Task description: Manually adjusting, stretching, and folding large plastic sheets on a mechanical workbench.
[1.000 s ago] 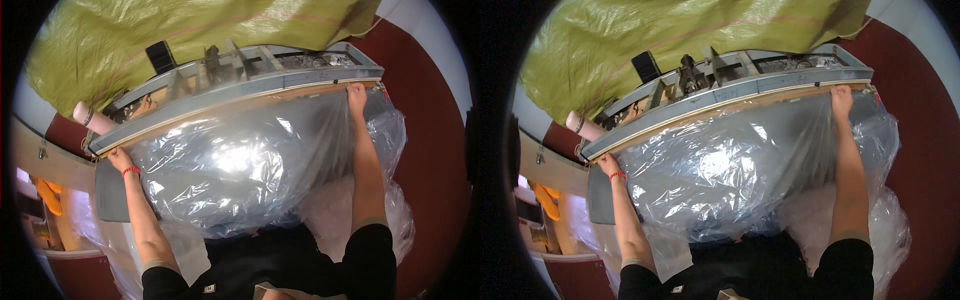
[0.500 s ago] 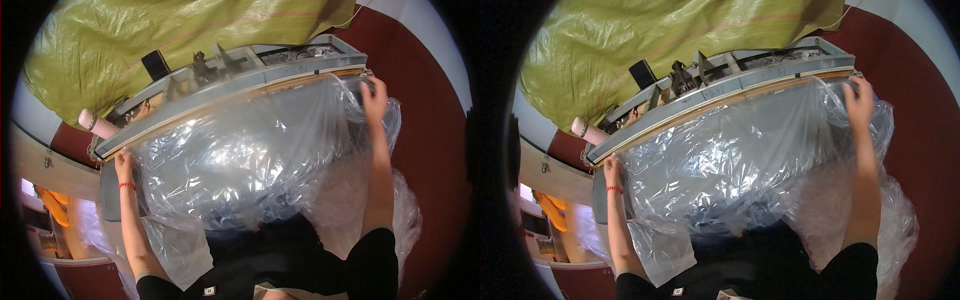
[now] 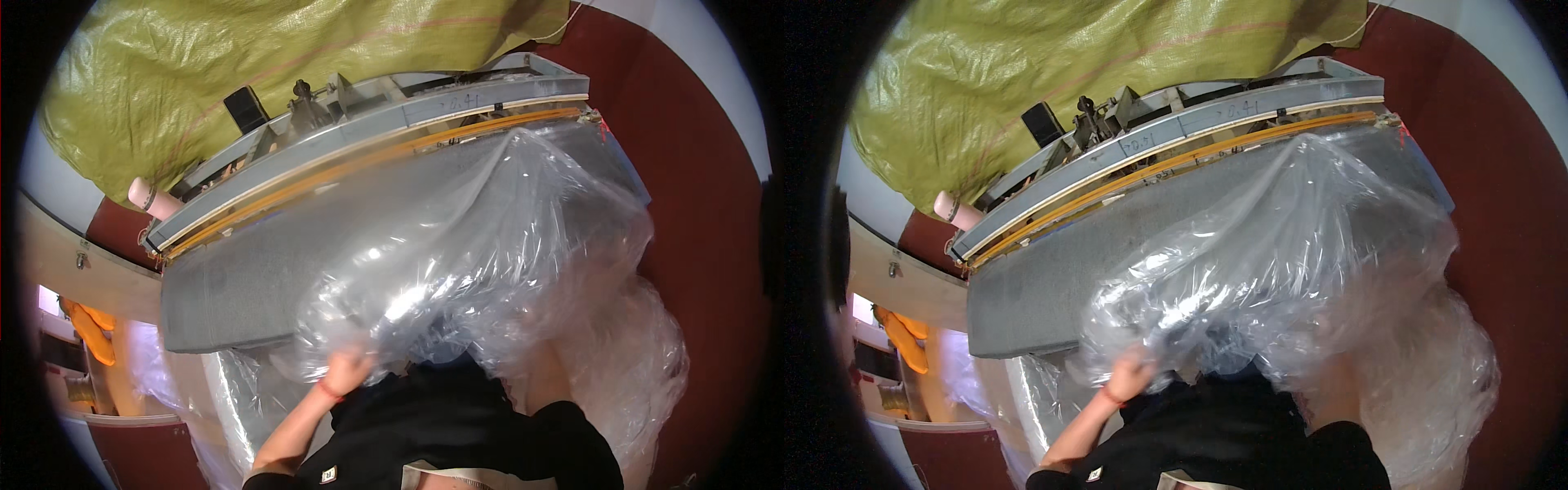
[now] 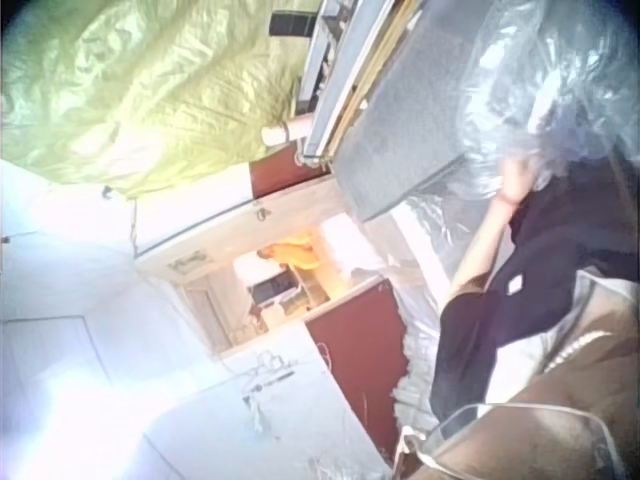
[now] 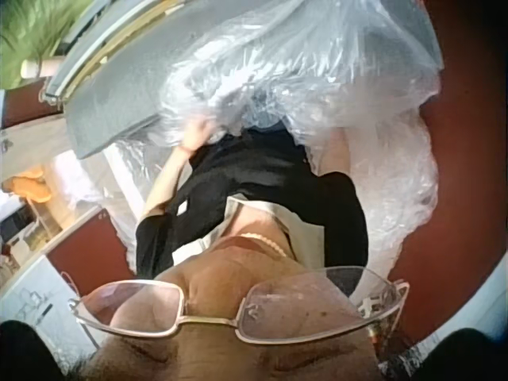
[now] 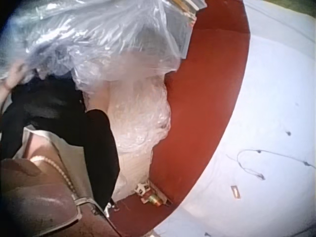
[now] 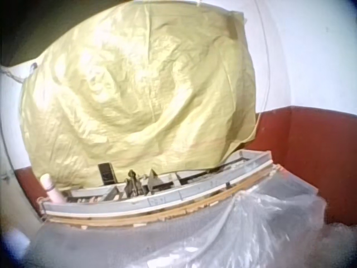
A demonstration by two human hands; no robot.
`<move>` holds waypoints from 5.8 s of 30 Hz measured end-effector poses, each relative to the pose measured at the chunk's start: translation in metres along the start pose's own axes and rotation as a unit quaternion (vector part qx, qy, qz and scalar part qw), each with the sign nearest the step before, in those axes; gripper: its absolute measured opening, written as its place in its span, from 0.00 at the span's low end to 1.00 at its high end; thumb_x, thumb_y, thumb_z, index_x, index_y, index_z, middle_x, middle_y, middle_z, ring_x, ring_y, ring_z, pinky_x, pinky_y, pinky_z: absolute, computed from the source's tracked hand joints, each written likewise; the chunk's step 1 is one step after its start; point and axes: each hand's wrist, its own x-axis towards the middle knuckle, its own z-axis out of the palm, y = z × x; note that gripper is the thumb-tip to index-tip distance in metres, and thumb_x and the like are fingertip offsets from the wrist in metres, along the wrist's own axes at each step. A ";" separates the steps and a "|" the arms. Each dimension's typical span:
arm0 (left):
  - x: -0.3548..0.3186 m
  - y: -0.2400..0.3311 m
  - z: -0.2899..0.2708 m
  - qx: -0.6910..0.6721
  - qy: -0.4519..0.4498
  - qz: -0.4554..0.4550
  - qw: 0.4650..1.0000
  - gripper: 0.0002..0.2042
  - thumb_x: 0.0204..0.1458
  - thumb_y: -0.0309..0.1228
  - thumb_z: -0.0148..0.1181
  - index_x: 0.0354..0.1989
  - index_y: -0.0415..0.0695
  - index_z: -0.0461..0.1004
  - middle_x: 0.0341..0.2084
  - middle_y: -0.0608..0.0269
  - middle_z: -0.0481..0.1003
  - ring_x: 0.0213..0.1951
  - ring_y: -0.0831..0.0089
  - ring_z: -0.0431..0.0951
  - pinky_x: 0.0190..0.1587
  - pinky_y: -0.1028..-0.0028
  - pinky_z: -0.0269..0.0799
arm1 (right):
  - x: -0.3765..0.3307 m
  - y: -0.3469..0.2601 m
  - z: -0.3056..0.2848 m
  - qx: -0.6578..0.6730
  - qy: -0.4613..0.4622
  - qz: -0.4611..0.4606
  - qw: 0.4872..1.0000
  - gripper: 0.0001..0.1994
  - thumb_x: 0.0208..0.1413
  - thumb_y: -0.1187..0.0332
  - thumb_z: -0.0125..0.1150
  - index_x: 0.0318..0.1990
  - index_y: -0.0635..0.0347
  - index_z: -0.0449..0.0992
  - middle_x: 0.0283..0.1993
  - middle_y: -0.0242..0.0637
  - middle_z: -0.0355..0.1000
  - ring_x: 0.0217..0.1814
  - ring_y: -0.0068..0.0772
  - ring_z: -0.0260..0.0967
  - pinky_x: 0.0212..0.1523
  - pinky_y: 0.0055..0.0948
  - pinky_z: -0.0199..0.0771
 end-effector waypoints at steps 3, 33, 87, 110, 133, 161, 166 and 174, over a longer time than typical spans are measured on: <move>0.040 -0.009 0.065 0.007 -0.025 0.086 0.996 0.16 0.47 0.33 0.51 0.45 0.41 0.64 0.41 0.50 0.66 0.44 0.60 0.68 0.44 0.65 0.64 | -0.068 -0.056 -0.023 -0.026 0.004 0.014 1.000 0.18 0.51 0.62 0.51 0.42 0.70 0.69 0.43 0.50 0.68 0.45 0.40 0.65 0.46 0.31 0.63; -0.105 -0.185 -0.006 -0.037 0.201 -0.181 0.962 0.13 0.45 0.24 0.50 0.41 0.42 0.70 0.37 0.55 0.72 0.36 0.63 0.73 0.38 0.71 0.68 | 0.352 0.376 -0.397 -0.246 -0.150 -0.182 0.940 0.17 0.48 0.65 0.53 0.41 0.71 0.69 0.43 0.52 0.68 0.45 0.43 0.66 0.45 0.33 0.64; -0.056 0.051 -0.219 -0.115 0.515 -0.003 0.849 0.04 0.47 0.22 0.48 0.30 0.38 0.69 0.21 0.61 0.70 0.23 0.79 0.70 0.27 0.79 0.65 | -0.196 -0.176 -0.082 0.050 -0.775 -0.479 0.408 0.06 0.42 0.69 0.60 0.28 0.61 0.74 0.23 0.34 0.71 0.25 0.22 0.66 0.28 0.26 0.66; -0.190 -0.120 -0.447 0.514 0.289 -0.375 0.715 0.14 0.41 0.24 0.48 0.39 0.47 0.72 0.34 0.51 0.72 0.39 0.58 0.72 0.41 0.67 0.68 | 0.076 -0.149 -0.091 0.008 -0.034 -0.434 0.900 0.17 0.48 0.77 0.41 0.47 0.58 0.66 0.45 0.42 0.67 0.48 0.37 0.64 0.48 0.28 0.60; -0.052 -0.255 -0.237 0.314 0.271 -0.324 0.850 0.31 0.48 0.50 0.46 0.54 0.37 0.57 0.55 0.47 0.55 0.58 0.55 0.51 0.57 0.61 0.48 | 0.062 -0.156 -0.093 0.069 -0.373 -0.372 0.847 0.03 0.41 0.78 0.53 0.20 0.61 0.67 0.17 0.20 0.55 0.20 0.11 0.48 0.21 0.13 0.48; -0.096 -0.344 -0.305 0.134 0.297 -0.378 0.867 0.31 0.54 0.47 0.40 0.53 0.28 0.55 0.54 0.39 0.53 0.58 0.56 0.52 0.59 0.68 0.44 | 0.122 -0.103 -0.003 -0.163 -0.121 -0.265 0.943 0.29 0.51 0.46 0.43 0.57 0.52 0.57 0.62 0.41 0.48 0.65 0.39 0.39 0.59 0.48 0.40; -0.065 -0.254 -0.239 0.288 0.190 -0.339 0.876 0.27 0.55 0.45 0.39 0.58 0.40 0.51 0.58 0.51 0.51 0.60 0.60 0.47 0.59 0.65 0.43 | 0.094 -0.123 -0.021 -0.157 -0.085 -0.367 0.913 0.28 0.52 0.47 0.41 0.57 0.51 0.56 0.62 0.41 0.47 0.66 0.40 0.38 0.59 0.47 0.39; -0.128 -0.382 -0.310 0.332 0.170 -0.477 0.796 0.30 0.52 0.52 0.37 0.59 0.45 0.50 0.59 0.55 0.49 0.61 0.60 0.47 0.60 0.65 0.43 | 0.038 -0.144 -0.049 -0.122 -0.216 -0.425 0.871 0.27 0.50 0.49 0.47 0.54 0.55 0.61 0.60 0.43 0.51 0.64 0.42 0.42 0.57 0.44 0.44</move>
